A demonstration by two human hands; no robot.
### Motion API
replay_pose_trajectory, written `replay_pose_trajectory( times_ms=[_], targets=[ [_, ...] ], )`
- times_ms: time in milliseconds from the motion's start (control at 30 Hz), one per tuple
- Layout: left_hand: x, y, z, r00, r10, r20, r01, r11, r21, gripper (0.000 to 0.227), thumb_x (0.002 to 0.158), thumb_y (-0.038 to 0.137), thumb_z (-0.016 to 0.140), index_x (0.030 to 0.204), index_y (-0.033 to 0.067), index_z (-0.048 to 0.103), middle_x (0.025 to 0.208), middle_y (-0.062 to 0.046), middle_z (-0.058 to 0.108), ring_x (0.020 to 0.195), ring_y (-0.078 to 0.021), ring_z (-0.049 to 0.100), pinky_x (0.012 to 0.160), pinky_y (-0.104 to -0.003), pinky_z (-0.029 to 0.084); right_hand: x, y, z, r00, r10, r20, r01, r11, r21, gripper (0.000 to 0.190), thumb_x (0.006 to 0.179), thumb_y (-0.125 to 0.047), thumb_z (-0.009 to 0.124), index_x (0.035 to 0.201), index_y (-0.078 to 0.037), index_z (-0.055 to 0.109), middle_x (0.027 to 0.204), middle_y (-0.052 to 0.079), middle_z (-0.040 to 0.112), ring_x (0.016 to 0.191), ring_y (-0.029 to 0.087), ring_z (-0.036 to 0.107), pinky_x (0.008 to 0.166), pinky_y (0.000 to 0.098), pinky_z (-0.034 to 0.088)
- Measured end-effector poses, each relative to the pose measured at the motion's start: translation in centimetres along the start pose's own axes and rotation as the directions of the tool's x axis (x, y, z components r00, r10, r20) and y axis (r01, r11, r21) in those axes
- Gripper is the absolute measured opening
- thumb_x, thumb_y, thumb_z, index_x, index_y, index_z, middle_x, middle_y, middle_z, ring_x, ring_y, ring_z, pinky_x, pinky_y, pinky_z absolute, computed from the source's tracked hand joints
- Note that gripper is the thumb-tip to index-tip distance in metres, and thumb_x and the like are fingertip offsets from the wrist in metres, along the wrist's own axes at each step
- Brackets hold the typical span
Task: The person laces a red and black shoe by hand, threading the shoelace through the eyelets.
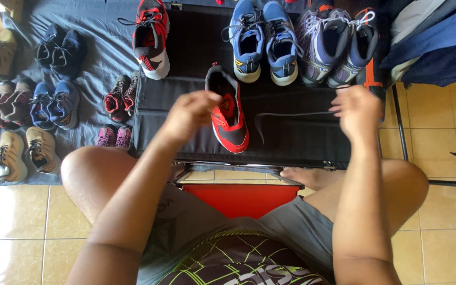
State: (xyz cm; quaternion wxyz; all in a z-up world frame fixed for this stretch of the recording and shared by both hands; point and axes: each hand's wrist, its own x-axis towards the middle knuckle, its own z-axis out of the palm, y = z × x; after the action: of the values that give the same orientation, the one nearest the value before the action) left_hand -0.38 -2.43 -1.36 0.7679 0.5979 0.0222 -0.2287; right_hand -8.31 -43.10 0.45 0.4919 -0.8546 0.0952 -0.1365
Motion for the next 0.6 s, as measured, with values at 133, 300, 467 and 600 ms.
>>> replay_pose_trajectory(
  times_ms=[133,300,467,600],
  targets=[
    [-2.2,5.2,-3.5,0.97,0.173,0.17,-0.165,0.985,-0.057,0.037,0.099,0.015,0.056,0.066,0.0169,0.041,0.065,0.005,0.029,0.054,-0.0065,0.021,0.051,-0.027,0.015,1.6,6.1,-4.3,0.93,0.237,-0.279,-0.266,0.961,-0.07,0.032,0.116,-0.025,0.057,0.092,-0.004,0.062,0.081,0.015,0.069,0.059,0.018,0.072,0.043,0.0273,0.058],
    [-2.8,6.3,-5.9,0.964,0.249,-0.088,-0.237,0.963,0.125,0.036,0.098,0.033,0.064,0.069,0.0125,0.059,0.059,0.001,0.047,0.056,-0.0078,0.04,0.054,-0.023,0.026,1.4,4.7,-4.0,0.886,0.28,-0.37,-0.282,0.958,0.049,0.028,0.114,-0.021,0.056,0.088,-0.011,0.058,0.075,0.005,0.065,0.061,0.011,0.072,0.045,0.0223,0.053],
    [-2.5,7.4,-10.0,0.95,0.237,-0.203,-0.312,0.737,-0.599,0.015,0.094,0.011,0.06,0.08,0.0143,0.057,0.109,-0.006,0.066,0.099,-0.0171,0.065,0.081,-0.03,0.055,1.1,4.5,-4.0,0.969,0.115,-0.219,-0.151,0.976,-0.157,0.021,0.109,-0.017,0.052,0.103,-0.006,0.069,0.085,0.008,0.073,0.07,0.015,0.074,0.062,0.0224,0.054],
    [-2.5,6.9,-17.8,0.774,0.443,-0.452,-0.633,0.568,-0.526,0.01,0.101,0.007,0.062,0.092,0.0098,0.068,0.096,-0.003,0.073,0.087,-0.0126,0.071,0.061,-0.017,0.049,1.2,8.0,-5.4,0.989,0.011,-0.146,-0.073,0.9,-0.429,0.031,0.1,-0.008,0.043,0.111,-0.002,0.071,0.096,0.007,0.077,0.071,0.018,0.074,0.065,0.0312,0.056]
  ],
)
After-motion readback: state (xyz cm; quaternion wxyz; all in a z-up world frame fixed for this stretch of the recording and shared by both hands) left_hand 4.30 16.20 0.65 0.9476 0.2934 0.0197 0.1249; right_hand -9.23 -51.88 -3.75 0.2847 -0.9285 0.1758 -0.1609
